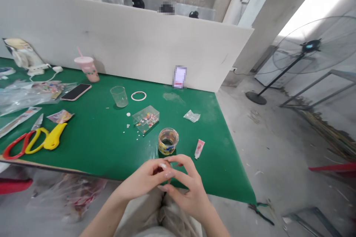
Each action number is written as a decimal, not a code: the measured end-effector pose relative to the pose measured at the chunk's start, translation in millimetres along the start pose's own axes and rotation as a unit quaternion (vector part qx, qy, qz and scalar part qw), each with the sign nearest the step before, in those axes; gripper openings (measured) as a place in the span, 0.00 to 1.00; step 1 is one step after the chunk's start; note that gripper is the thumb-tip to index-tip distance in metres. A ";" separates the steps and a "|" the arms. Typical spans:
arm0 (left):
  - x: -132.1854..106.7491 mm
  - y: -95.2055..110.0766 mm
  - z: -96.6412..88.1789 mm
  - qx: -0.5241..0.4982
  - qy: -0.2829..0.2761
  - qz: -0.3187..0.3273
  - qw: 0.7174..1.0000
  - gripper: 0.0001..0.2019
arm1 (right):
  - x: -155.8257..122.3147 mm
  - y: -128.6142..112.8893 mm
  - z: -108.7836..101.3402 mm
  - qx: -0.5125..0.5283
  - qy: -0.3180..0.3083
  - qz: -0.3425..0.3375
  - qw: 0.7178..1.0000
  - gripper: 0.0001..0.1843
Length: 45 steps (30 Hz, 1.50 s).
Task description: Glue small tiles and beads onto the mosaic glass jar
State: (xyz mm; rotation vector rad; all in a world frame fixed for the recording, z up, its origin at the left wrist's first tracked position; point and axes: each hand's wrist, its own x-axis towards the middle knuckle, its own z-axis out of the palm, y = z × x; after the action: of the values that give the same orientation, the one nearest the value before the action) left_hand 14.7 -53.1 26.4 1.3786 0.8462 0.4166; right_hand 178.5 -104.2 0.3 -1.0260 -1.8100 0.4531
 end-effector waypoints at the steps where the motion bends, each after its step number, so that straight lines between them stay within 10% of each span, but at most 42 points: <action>1: 1.1 0.0 0.3 0.003 0.001 -0.002 1.000 0.16 | -0.8 -0.9 -0.5 0.002 0.008 0.004 1.000 0.15; 35: -0.9 -65.2 25.5 -0.181 0.166 -0.078 0.966 0.27 | -25.8 26.2 25.6 -0.067 -0.026 -0.001 0.997 0.12; 45: -11.6 -68.2 4.0 -0.269 0.201 -0.088 0.938 0.27 | -23.7 37.2 -8.8 -0.100 -0.064 0.234 0.965 0.12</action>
State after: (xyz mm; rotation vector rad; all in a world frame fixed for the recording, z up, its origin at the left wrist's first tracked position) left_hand -4.4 -76.5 -36.0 0.7113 1.0802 0.7440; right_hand 207.0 -103.1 -34.5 -1.6098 -1.7441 0.6413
